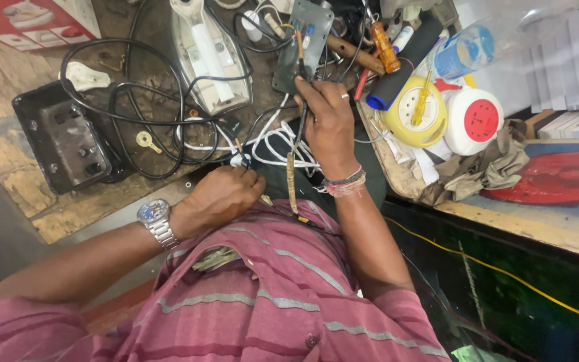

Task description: The person works at a cluttered bench, using pliers and a screwdriver to strip, twist, and connect wires to a small gray electronic component. They repeatedly adjust the wires and the component, occasionally picking up and setting down tools.

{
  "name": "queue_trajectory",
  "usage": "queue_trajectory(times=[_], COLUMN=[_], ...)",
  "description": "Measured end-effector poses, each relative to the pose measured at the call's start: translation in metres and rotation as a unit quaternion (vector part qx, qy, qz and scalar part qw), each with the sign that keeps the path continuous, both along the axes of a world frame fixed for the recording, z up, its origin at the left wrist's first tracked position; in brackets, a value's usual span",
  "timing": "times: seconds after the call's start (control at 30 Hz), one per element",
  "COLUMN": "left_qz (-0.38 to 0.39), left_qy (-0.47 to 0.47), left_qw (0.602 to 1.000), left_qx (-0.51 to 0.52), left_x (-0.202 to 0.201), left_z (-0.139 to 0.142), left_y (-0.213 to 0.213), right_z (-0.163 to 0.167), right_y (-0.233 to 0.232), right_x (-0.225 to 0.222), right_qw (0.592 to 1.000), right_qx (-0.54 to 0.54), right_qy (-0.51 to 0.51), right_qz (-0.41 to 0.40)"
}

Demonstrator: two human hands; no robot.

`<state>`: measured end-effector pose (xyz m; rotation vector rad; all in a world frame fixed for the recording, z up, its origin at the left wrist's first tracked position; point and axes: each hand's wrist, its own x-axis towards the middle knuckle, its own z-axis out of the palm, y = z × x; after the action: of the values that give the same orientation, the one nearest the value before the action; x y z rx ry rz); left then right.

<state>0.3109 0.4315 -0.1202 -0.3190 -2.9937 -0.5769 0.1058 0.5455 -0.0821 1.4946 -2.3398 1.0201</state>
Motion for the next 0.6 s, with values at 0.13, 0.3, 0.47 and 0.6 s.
queue_trajectory(times=[0.13, 0.3, 0.47, 0.6], left_qz=[-0.007, 0.002, 0.003, 0.007], left_qy=[0.009, -0.003, 0.005, 0.006], left_qw=[1.0, 1.0, 1.0, 1.0], left_qx=[0.004, 0.022, 0.023, 0.024], left_x=[-0.002, -0.005, -0.007, -0.007], left_z=[0.007, 0.011, 0.012, 0.01], left_y=[-0.004, -0.006, -0.004, -0.001], right_z=[-0.002, -0.006, -0.007, -0.005], right_y=[-0.005, -0.009, -0.007, -0.002], right_x=[-0.004, -0.011, -0.013, -0.014], right_qw=[1.0, 0.999, 1.0, 0.999], right_qx=[0.018, 0.027, 0.025, 0.032], right_qy=[0.022, 0.021, 0.007, -0.007], right_qz=[-0.004, -0.013, -0.014, -0.01])
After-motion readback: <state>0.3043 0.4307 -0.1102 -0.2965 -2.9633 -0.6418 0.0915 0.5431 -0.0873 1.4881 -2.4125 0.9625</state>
